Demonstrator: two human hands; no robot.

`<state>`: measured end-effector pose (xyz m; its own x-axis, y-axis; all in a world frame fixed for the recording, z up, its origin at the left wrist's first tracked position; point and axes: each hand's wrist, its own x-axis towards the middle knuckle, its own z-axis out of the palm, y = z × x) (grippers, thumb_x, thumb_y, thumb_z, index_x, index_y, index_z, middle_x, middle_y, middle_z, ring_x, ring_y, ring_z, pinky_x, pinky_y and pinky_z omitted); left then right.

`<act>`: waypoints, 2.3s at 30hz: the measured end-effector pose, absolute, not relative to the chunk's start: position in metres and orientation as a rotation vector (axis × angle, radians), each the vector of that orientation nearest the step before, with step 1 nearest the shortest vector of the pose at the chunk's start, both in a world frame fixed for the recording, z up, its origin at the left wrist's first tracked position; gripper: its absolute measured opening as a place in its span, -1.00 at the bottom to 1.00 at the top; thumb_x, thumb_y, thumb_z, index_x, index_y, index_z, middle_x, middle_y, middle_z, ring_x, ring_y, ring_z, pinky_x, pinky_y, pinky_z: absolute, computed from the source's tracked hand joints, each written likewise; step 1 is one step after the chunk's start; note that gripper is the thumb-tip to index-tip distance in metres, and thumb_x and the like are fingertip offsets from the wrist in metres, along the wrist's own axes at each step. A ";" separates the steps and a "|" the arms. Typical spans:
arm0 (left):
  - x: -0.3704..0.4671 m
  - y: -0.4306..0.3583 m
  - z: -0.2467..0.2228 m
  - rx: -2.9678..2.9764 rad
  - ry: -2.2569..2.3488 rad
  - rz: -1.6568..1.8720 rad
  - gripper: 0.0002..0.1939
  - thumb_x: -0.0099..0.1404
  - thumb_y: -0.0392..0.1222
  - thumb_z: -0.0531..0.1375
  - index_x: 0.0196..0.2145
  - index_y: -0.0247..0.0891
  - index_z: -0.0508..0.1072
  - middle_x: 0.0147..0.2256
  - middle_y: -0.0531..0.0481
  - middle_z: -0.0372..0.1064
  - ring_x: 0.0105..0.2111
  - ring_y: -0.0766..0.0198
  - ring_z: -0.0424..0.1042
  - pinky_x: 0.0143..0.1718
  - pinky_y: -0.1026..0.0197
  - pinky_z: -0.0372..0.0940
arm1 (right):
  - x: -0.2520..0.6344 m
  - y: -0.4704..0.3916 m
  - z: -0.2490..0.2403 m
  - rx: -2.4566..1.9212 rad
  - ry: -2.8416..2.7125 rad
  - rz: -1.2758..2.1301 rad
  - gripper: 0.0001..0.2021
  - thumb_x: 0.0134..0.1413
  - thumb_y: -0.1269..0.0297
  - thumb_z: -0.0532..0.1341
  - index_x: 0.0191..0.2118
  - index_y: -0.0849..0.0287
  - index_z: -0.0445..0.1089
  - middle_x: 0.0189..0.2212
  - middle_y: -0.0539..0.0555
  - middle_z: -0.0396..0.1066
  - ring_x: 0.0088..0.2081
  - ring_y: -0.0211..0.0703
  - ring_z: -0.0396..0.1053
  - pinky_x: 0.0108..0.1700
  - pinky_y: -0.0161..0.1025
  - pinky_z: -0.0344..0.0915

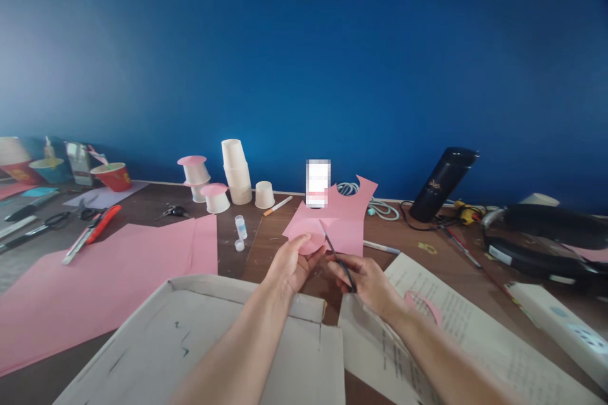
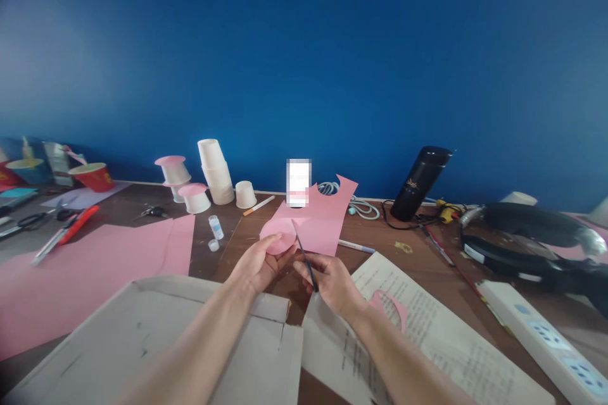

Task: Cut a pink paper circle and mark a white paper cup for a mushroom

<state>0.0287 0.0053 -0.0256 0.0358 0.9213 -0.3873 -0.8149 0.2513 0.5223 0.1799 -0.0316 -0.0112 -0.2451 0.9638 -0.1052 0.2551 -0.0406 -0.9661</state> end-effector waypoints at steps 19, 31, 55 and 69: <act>0.033 0.001 -0.020 0.124 0.707 1.336 -0.81 0.11 -0.43 0.24 -0.28 -0.47 0.38 -0.29 -0.27 0.47 -0.34 0.16 0.50 -0.29 0.18 0.47 | 0.180 -0.031 -0.016 -1.251 -1.544 1.344 -0.59 -0.06 -0.01 0.24 -0.21 0.24 0.48 -0.63 -0.07 0.27 -0.59 -0.31 0.20 -0.50 -0.36 0.17; 0.037 0.000 -0.024 0.098 0.824 1.263 -0.80 0.04 -0.36 0.33 -0.35 -0.40 0.41 -0.48 -0.03 0.42 -0.55 0.40 0.41 -0.56 0.38 0.37 | 0.179 -0.031 -0.018 -1.229 -1.617 1.325 -0.60 0.02 0.03 0.20 -0.12 0.21 0.46 -0.60 -0.06 0.28 -0.54 -0.27 0.23 -0.45 -0.33 0.20; 0.031 -0.003 -0.023 0.307 0.940 1.179 -0.76 -0.02 -0.32 0.36 -0.36 -0.40 0.46 -0.47 -0.07 0.46 -0.54 0.36 0.43 -0.54 0.36 0.35 | 0.184 -0.030 -0.015 -1.155 -1.540 1.386 -0.68 0.01 0.08 0.22 -0.22 0.22 0.49 -0.65 -0.10 0.21 -0.57 -0.33 0.17 -0.46 -0.35 0.15; 0.031 -0.002 -0.025 0.304 0.942 1.179 -0.76 -0.03 -0.30 0.37 -0.36 -0.38 0.46 -0.49 -0.04 0.45 -0.57 0.39 0.39 -0.57 0.37 0.32 | 0.185 -0.031 -0.017 -1.164 -1.575 1.333 -0.62 0.02 -0.01 0.21 -0.19 0.18 0.51 -0.66 -0.10 0.22 -0.58 -0.32 0.18 -0.46 -0.35 0.14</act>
<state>0.0310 -0.0016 -0.0251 0.0693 0.8825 -0.4652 -0.6482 0.3943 0.6514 0.1851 -0.0311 -0.0168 -0.3018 0.9533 -0.0101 0.1675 0.0426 -0.9850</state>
